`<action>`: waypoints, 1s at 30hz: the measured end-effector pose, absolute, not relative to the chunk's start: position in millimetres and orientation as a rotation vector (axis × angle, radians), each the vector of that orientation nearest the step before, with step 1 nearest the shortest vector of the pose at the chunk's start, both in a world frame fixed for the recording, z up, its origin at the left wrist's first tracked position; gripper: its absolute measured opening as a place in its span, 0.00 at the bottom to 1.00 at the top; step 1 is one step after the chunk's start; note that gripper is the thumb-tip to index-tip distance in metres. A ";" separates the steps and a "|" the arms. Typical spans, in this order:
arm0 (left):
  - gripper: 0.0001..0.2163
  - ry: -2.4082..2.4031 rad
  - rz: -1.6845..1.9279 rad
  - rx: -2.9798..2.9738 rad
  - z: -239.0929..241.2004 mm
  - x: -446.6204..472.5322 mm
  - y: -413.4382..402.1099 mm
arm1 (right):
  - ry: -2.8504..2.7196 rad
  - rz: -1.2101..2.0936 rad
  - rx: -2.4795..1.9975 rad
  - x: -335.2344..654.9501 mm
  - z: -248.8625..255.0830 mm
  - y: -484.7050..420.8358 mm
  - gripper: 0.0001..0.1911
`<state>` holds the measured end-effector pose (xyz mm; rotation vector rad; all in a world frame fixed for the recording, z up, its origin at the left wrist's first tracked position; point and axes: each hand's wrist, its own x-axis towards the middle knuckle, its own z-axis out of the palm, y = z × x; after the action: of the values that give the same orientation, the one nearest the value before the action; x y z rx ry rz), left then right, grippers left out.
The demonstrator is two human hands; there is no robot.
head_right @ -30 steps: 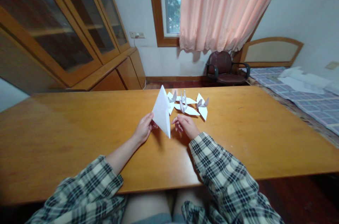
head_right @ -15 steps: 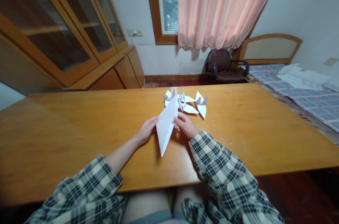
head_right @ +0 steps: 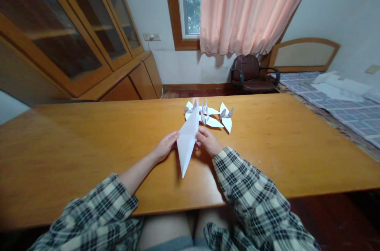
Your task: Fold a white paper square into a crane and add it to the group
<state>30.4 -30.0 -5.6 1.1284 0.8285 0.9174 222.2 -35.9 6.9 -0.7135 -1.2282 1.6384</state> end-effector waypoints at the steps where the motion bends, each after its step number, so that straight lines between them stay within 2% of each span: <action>1: 0.20 0.827 0.919 1.122 -5.6 30.7 -30.1 | -1.227 1.641 -0.702 221.7 7.0 -36.3 0.26; 14: 0.20 0.823 0.955 1.083 -6.2 30.3 -30.6 | -1.224 1.621 -0.699 218.7 8.7 -39.3 0.21; 20: 0.20 0.847 0.997 1.047 -4.3 32.3 -31.2 | -1.220 1.598 -0.743 218.3 12.3 -41.0 0.23; 30: 0.21 0.951 1.111 1.097 0.7 34.1 -32.7 | -1.231 1.538 -0.801 218.5 13.3 -39.7 0.18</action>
<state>34.1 -32.7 0.7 1.0970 0.9515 1.1105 218.5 -39.7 13.3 -0.8006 -1.2309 1.5379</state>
